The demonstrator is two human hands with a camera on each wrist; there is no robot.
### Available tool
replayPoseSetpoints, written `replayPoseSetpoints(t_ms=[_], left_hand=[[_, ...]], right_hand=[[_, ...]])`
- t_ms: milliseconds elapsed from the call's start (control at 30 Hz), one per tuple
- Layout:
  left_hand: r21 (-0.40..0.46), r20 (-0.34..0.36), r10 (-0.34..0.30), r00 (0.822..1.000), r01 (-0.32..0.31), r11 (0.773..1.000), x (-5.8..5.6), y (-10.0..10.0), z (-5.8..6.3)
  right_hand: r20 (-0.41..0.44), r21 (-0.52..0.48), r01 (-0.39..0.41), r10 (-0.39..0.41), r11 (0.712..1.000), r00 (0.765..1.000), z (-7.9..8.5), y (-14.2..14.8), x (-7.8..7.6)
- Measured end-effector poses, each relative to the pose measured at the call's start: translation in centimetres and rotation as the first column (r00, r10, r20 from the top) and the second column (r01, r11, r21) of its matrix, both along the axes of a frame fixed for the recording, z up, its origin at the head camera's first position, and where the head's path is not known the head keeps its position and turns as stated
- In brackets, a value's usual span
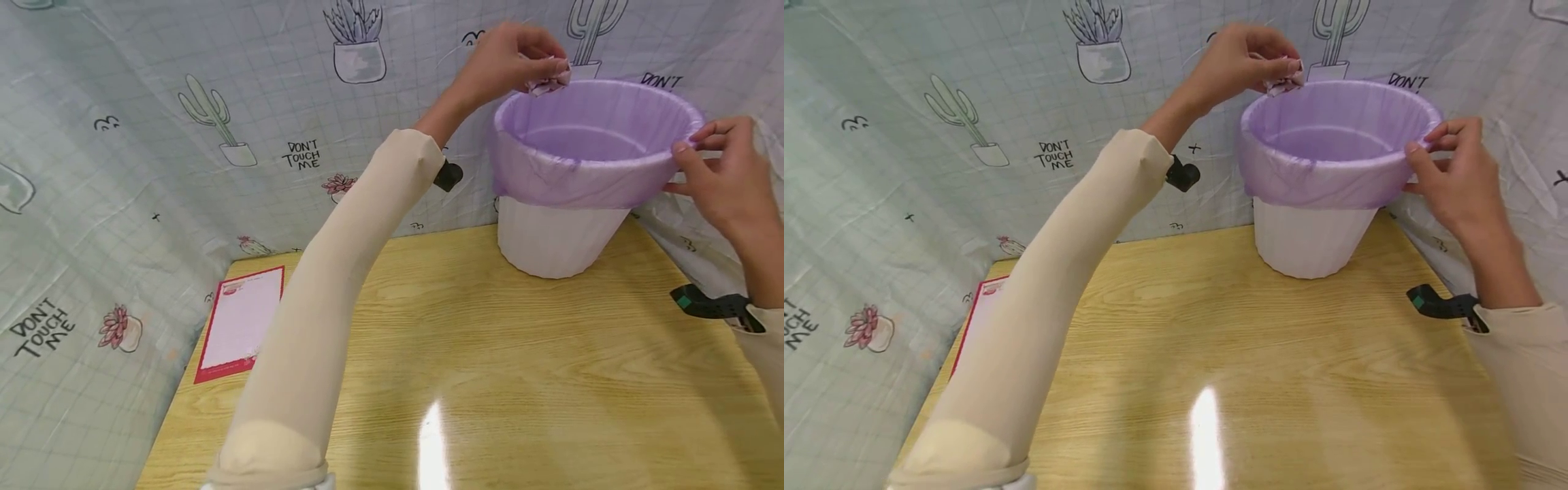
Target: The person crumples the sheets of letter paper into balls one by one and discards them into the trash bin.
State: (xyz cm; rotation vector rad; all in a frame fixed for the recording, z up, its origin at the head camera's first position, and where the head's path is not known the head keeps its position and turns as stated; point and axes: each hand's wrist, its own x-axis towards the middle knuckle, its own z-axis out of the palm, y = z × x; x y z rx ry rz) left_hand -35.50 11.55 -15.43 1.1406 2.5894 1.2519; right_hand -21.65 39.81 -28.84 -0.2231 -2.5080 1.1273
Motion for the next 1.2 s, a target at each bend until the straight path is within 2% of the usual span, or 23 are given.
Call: replayPoseSetpoints(t_ms=[167,300,433,567,667,733,800,900,1067,1200], left_hand=[[-0.085,0.082,0.006,0.997,0.001,0.996,-0.8,1.1,1.0],[-0.196,0.053,0.046,0.998,-0.035,0.98,-0.7,2.1,1.8],[-0.31,-0.027,0.059,0.998,-0.065,0.949,-1.1,3.0,2.7],[-0.42,-0.09,0.054,0.994,-0.087,0.903,-1.8,3.8,4.1],[-0.463,-0.071,0.082,0.994,-0.106,0.88,-2.6,4.5,5.0],[-0.468,-0.032,0.109,0.993,-0.112,0.877,-2.8,4.9,5.4],[-0.468,0.009,0.139,0.99,-0.118,0.876,-2.4,5.1,5.7],[-0.484,0.035,0.172,0.984,-0.134,0.865,-0.9,5.0,6.0],[-0.519,0.008,0.18,0.984,-0.15,0.842,1.4,4.8,6.4],[-0.519,-0.052,0.152,0.987,-0.157,0.84,2.1,4.8,6.7]], right_hand=[[-0.007,-0.006,0.001,-0.001,1.0,1.0,0.0,-0.1,0.0],[-0.011,-0.028,-0.003,0.003,1.0,1.0,-0.1,-0.2,0.1],[-0.004,-0.036,-0.005,0.005,0.999,1.0,-0.3,-0.2,0.1],[-0.001,-0.036,-0.014,0.014,0.999,1.0,-0.2,-0.3,0.1],[-0.006,-0.041,-0.027,0.027,0.999,1.0,0.0,-0.4,0.0],[-0.015,-0.053,-0.04,0.039,0.998,0.999,0.1,-0.4,-0.2],[-0.026,-0.069,-0.054,0.052,0.996,0.998,0.1,-0.5,-0.3],[-0.023,-0.087,-0.064,0.063,0.994,0.998,0.1,-0.7,-0.6],[0.003,-0.067,-0.067,0.068,0.995,0.998,0.0,-1.1,-0.7],[-0.004,-0.065,-0.068,0.068,0.996,0.998,0.0,-1.2,-0.7]])
